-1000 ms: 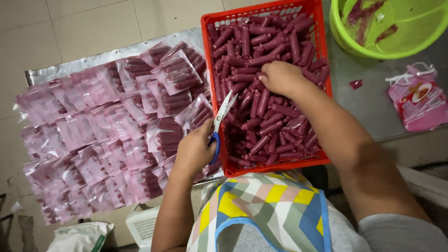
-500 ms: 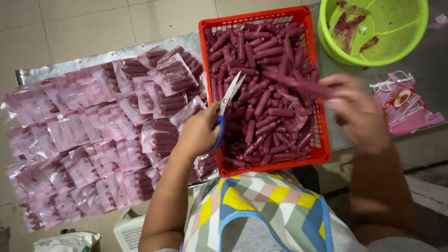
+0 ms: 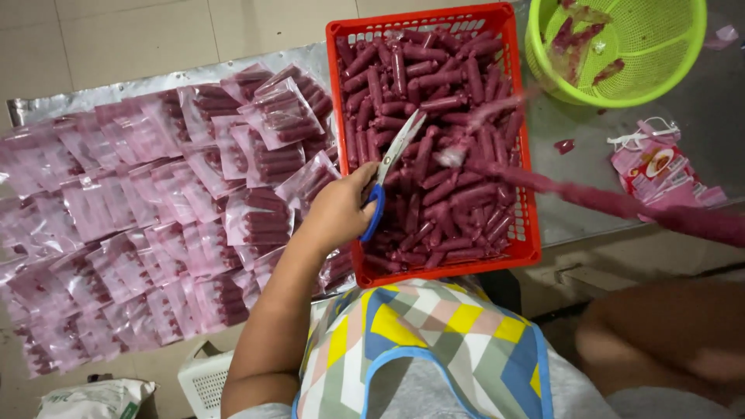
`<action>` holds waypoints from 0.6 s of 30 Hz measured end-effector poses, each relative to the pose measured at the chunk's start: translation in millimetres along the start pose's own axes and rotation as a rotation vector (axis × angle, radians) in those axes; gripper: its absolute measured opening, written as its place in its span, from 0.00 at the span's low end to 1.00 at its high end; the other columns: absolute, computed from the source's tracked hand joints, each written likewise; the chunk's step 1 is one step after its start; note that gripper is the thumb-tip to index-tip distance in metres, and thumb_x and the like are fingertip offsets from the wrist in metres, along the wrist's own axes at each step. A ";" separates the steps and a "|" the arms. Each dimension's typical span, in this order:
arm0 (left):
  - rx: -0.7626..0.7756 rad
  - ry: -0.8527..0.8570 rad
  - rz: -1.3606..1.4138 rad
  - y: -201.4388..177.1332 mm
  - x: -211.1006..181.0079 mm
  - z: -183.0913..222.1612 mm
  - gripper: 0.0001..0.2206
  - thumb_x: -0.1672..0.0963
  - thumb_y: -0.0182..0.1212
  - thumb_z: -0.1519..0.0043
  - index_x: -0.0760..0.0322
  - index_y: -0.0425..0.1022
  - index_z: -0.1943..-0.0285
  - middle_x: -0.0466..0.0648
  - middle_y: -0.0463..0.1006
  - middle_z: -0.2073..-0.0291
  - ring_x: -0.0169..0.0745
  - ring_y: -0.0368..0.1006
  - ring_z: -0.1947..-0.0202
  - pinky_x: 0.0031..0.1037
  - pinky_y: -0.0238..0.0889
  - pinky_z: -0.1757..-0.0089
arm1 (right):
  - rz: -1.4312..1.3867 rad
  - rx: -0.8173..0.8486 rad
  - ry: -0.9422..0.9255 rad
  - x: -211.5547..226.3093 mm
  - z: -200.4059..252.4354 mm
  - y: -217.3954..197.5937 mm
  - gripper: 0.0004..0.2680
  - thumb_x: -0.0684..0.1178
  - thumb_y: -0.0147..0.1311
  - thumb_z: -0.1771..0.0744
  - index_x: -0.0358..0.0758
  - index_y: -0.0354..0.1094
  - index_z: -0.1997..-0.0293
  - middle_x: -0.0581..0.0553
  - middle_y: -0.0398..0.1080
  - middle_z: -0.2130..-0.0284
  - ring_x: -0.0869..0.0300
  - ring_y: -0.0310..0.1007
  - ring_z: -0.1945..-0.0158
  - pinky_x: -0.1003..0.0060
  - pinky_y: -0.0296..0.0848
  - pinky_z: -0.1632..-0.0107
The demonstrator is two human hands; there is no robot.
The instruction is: Using scissors to separate small purple sausages from a bunch and placing them into a red plastic crate.
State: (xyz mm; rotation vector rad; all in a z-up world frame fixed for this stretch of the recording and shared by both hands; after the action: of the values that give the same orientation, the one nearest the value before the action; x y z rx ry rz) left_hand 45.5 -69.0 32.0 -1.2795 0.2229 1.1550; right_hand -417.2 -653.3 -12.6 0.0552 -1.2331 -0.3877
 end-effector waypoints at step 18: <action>0.234 0.177 0.995 23.8 24.4 -11.9 0.24 0.64 0.62 0.42 0.71 0.69 0.34 0.64 0.83 0.63 0.43 0.80 0.72 0.30 0.76 0.64 | -0.189 -0.301 0.124 1.9 -258.9 372.9 0.08 0.52 0.52 0.29 0.43 0.60 0.50 0.45 0.72 0.67 0.66 0.60 0.78 0.80 0.53 0.83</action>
State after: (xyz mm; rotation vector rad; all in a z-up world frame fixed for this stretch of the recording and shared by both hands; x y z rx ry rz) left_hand 43.9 -69.0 -4.0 -1.0562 1.1881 1.7648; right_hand -80.5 -348.8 -5.8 -0.0618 -1.0395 -0.7208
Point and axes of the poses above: each hand's wrist, its own z-axis away from the middle knuckle, its own y-axis out of the palm, x = y × z, the point moved 3 cm from there along -z, towards the middle knuckle
